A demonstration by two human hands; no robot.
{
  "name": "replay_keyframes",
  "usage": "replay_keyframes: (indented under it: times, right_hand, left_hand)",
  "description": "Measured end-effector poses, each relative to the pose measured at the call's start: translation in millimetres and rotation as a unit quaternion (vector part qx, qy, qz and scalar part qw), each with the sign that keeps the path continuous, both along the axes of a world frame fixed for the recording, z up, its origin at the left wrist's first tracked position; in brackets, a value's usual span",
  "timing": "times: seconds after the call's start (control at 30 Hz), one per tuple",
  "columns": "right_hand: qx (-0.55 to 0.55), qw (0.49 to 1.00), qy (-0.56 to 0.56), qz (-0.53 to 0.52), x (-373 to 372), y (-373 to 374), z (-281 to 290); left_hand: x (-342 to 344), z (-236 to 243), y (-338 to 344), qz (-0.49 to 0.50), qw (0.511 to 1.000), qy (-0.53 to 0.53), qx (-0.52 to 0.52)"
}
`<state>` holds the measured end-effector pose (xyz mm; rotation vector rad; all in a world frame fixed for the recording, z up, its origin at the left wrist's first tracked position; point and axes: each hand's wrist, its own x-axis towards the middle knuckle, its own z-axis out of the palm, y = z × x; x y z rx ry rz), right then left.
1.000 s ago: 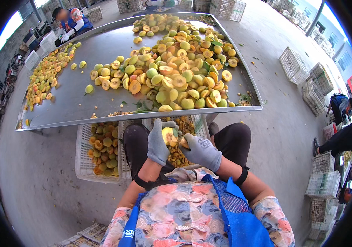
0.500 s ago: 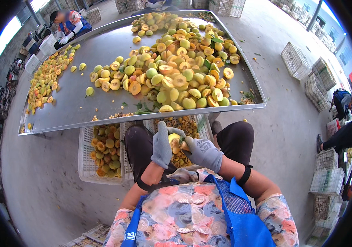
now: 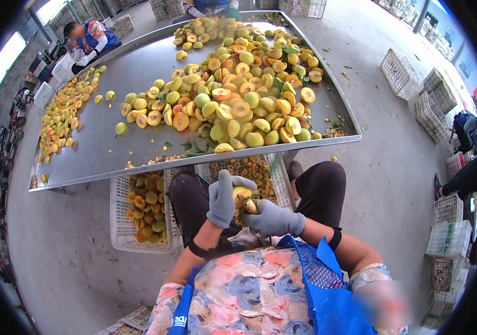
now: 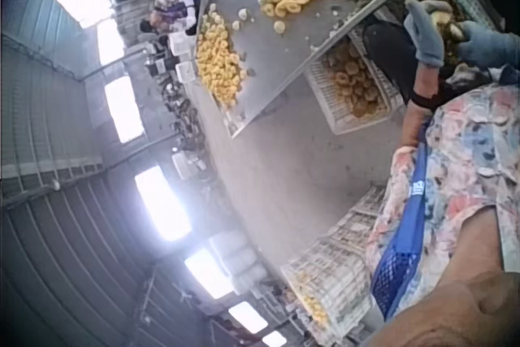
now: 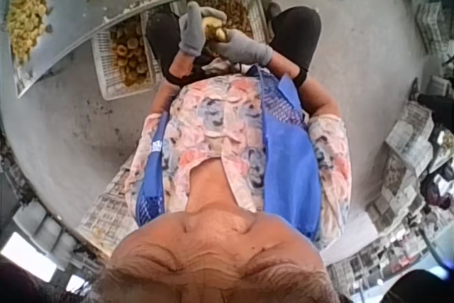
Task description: Pitting and sorting halved peaches at a metal processing table.
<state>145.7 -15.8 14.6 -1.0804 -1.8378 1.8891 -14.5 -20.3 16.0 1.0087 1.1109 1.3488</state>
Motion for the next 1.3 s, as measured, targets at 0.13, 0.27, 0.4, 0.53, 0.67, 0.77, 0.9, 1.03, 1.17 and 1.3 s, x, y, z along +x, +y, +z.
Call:
replay_keyframes:
  times: [0.13,0.27,0.4,0.53,0.67,0.77,0.9,1.03,1.17,1.3]
  right_hand:
    - [-0.188,0.975,0.022,0.118,11,12,16]
    - [-0.164,0.98,-0.098,0.06,2,7,35]
    - [-0.101,0.992,-0.082,-0.003,-7,-2,27]
    - [0.03,0.979,-0.191,0.056,-9,2,13]
    - [-0.19,0.974,-0.099,0.078,-6,4,34]
    - [-0.136,0.982,0.018,0.127,2,6,19]
    - [-0.312,0.942,0.052,0.112,12,10,12]
    - [-0.493,0.852,0.088,0.154,26,23,12]
    - [-0.361,0.916,0.019,0.173,28,28,39]
    - [-0.346,0.935,0.001,0.077,42,49,19]
  left_hand:
    - [-6,4,6,-0.057,0.998,-0.027,-0.01]
    - [3,-7,11,-0.053,0.976,-0.21,-0.037]
    - [11,-6,11,0.07,0.938,-0.32,-0.111]
    - [4,-11,11,0.019,0.948,-0.308,-0.079]
    - [0,-17,11,-0.022,0.929,-0.362,-0.074]
    - [2,-13,13,-0.03,0.936,-0.342,-0.082]
    - [8,-17,15,-0.082,0.921,-0.372,-0.08]
    - [14,-28,29,-0.176,0.856,-0.48,-0.074]
    - [8,-15,36,-0.055,0.962,-0.247,-0.104]
    - [-35,10,31,0.106,0.994,-0.011,-0.009]
